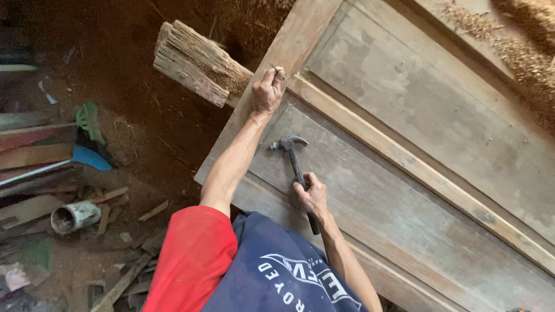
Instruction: The person hammers nails into a wooden door frame using a hammer. They also measure the door with a tape measure and use a chisel to remove wood from the frame.
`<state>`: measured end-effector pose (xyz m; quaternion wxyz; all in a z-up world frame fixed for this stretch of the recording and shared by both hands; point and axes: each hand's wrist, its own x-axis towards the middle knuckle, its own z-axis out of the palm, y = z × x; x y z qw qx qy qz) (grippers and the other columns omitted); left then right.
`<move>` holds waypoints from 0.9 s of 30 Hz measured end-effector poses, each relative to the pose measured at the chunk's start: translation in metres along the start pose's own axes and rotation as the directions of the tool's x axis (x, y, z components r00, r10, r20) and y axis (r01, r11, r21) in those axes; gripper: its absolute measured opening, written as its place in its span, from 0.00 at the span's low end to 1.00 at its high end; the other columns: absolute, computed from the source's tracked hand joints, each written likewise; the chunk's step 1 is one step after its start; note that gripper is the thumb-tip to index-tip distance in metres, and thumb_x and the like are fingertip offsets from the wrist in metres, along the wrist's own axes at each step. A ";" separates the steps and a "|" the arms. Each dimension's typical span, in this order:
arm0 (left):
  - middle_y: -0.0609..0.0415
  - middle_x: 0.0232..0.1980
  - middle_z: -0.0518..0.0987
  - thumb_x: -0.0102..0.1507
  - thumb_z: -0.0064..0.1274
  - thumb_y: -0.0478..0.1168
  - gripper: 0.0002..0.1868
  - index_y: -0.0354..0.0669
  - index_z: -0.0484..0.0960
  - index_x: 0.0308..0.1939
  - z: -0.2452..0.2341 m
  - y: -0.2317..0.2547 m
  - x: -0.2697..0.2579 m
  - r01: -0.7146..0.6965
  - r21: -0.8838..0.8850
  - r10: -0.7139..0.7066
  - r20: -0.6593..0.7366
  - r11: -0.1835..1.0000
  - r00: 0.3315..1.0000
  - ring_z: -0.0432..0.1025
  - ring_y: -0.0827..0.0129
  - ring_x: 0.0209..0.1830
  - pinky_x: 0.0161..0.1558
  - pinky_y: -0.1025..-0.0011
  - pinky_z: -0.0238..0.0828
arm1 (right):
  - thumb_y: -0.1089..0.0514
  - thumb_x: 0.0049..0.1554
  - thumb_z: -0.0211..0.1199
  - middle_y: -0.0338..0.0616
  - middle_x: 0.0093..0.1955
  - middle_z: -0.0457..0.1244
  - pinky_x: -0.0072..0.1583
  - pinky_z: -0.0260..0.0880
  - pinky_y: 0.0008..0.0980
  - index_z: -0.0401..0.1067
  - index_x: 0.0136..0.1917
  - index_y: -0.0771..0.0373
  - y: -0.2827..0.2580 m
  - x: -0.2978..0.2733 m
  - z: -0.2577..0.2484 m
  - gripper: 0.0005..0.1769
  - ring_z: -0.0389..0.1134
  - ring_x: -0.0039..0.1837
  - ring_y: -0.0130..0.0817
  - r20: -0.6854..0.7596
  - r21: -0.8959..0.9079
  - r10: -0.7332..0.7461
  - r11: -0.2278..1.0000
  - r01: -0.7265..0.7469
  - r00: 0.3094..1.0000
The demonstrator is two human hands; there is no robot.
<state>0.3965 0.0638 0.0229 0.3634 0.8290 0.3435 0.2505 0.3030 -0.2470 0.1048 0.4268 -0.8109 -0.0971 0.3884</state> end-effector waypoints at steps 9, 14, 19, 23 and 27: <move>0.56 0.40 0.84 0.71 0.53 0.47 0.09 0.48 0.82 0.47 -0.002 0.005 0.002 -0.251 0.058 0.255 -0.087 0.966 0.963 0.80 0.65 0.38 0.38 0.68 0.79 | 0.61 0.60 0.65 0.45 0.43 0.69 0.38 0.69 0.32 0.64 0.58 0.67 -0.048 0.028 -0.041 0.17 0.67 0.39 0.26 0.249 0.128 -0.119 0.988 0.089 0.961; 0.58 0.40 0.84 0.70 0.55 0.46 0.08 0.49 0.83 0.47 -0.008 0.011 -0.001 -0.284 0.095 0.291 -0.075 0.954 0.954 0.79 0.66 0.39 0.40 0.68 0.79 | 0.57 0.66 0.55 0.41 0.35 0.66 0.35 0.67 0.34 0.61 0.72 0.63 -0.124 0.043 -0.060 0.22 0.65 0.33 0.28 0.024 -0.039 -0.291 0.956 0.292 0.956; 0.56 0.42 0.83 0.70 0.55 0.44 0.08 0.47 0.82 0.50 -0.006 0.008 -0.002 -0.286 0.098 0.292 -0.051 0.953 0.955 0.79 0.63 0.40 0.42 0.67 0.79 | 0.56 0.70 0.51 0.42 0.33 0.64 0.37 0.68 0.35 0.62 0.73 0.60 -0.163 0.070 -0.055 0.20 0.68 0.33 0.32 -0.089 -0.230 -0.483 0.861 0.453 0.871; 0.54 0.42 0.83 0.69 0.55 0.42 0.09 0.44 0.81 0.50 -0.007 0.004 -0.004 -0.301 0.151 0.309 -0.030 0.942 0.951 0.78 0.58 0.42 0.44 0.64 0.78 | 0.56 0.69 0.54 0.49 0.32 0.63 0.36 0.66 0.40 0.65 0.72 0.59 -0.189 0.085 -0.047 0.19 0.67 0.32 0.39 -0.066 -0.320 -0.363 0.890 0.325 0.929; 0.54 0.42 0.84 0.68 0.57 0.41 0.05 0.46 0.82 0.46 -0.004 0.006 -0.001 -0.265 0.078 0.268 -0.033 0.961 0.963 0.79 0.58 0.41 0.42 0.63 0.77 | 0.60 0.69 0.53 0.51 0.36 0.65 0.40 0.70 0.40 0.63 0.74 0.59 -0.195 0.062 -0.056 0.20 0.70 0.35 0.40 -0.187 -0.273 -0.604 0.789 0.550 0.774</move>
